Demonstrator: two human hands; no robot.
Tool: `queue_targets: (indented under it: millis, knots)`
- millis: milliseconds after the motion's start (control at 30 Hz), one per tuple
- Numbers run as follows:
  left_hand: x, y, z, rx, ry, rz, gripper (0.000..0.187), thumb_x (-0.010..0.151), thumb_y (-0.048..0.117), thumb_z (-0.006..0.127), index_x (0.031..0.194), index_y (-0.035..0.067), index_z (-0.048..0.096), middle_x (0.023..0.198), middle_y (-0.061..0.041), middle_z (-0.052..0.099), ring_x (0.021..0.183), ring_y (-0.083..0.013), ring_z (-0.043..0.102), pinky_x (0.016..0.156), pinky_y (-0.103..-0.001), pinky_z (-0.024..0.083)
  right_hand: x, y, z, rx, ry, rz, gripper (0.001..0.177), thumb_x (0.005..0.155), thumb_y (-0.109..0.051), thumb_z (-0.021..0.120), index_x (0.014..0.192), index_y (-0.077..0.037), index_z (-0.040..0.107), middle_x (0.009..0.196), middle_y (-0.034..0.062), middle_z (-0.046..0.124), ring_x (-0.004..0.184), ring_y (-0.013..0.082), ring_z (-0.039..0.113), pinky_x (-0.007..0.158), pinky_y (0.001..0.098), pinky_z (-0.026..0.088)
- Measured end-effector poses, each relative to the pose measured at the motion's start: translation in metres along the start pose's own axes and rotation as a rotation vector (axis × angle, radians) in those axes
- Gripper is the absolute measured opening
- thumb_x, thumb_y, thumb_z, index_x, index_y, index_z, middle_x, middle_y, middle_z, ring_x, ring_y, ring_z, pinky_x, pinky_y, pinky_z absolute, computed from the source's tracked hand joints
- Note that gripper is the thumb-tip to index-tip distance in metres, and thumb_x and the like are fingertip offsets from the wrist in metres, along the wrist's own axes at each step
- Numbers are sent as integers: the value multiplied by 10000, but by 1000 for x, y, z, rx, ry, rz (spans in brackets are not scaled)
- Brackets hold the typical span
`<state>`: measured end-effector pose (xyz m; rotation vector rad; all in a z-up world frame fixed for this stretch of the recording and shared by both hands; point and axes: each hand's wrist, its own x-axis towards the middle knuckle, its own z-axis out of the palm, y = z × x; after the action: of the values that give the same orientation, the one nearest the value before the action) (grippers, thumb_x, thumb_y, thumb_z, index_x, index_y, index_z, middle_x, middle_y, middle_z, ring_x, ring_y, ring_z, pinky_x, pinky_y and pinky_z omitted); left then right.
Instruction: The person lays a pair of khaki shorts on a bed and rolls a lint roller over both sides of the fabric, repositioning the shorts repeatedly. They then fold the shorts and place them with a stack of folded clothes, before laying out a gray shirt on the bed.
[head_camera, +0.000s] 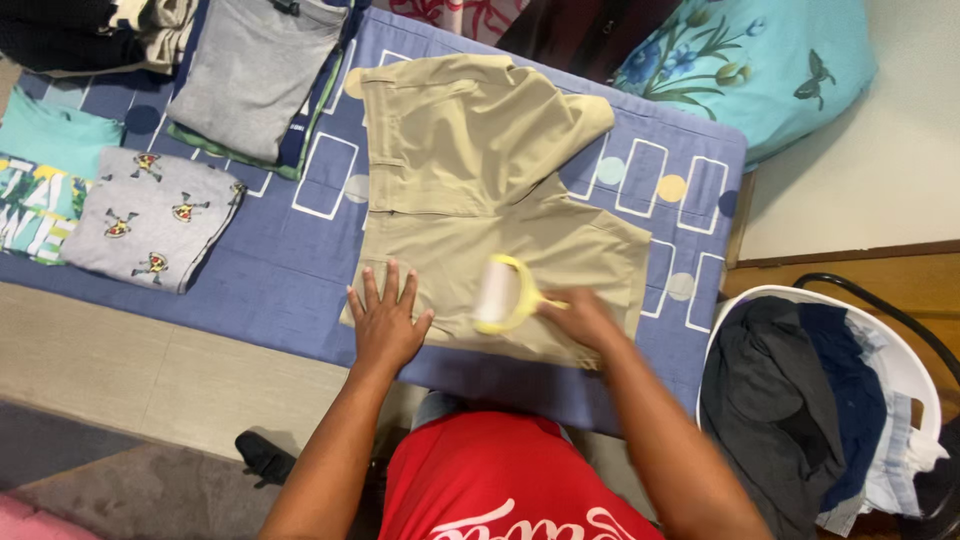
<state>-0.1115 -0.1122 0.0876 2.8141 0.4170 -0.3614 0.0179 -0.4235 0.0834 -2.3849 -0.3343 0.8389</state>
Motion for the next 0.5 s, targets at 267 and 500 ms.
queue_targets:
  millis: [267,500]
  knots:
    - [-2,-17,1,-20,34,-37,676,939,507,540,1536,210,429,1675,-29,235,1540,-398,130,1209,-648,64,4,19,-6,53,-83,239,407,874,-357,725,1225,-152,757,988,137,787,828,240,725,780,404,584]
    - [-1,-25,-1,-14,68,16,685,926,478,562,1506,130,452,1655,-54,276,1508,-434,169,1192,-633,85,-122,207,-83,185,89,452,428,843,-329,753,1168,-54,795,1121,139,817,1019,245,751,941,361,543]
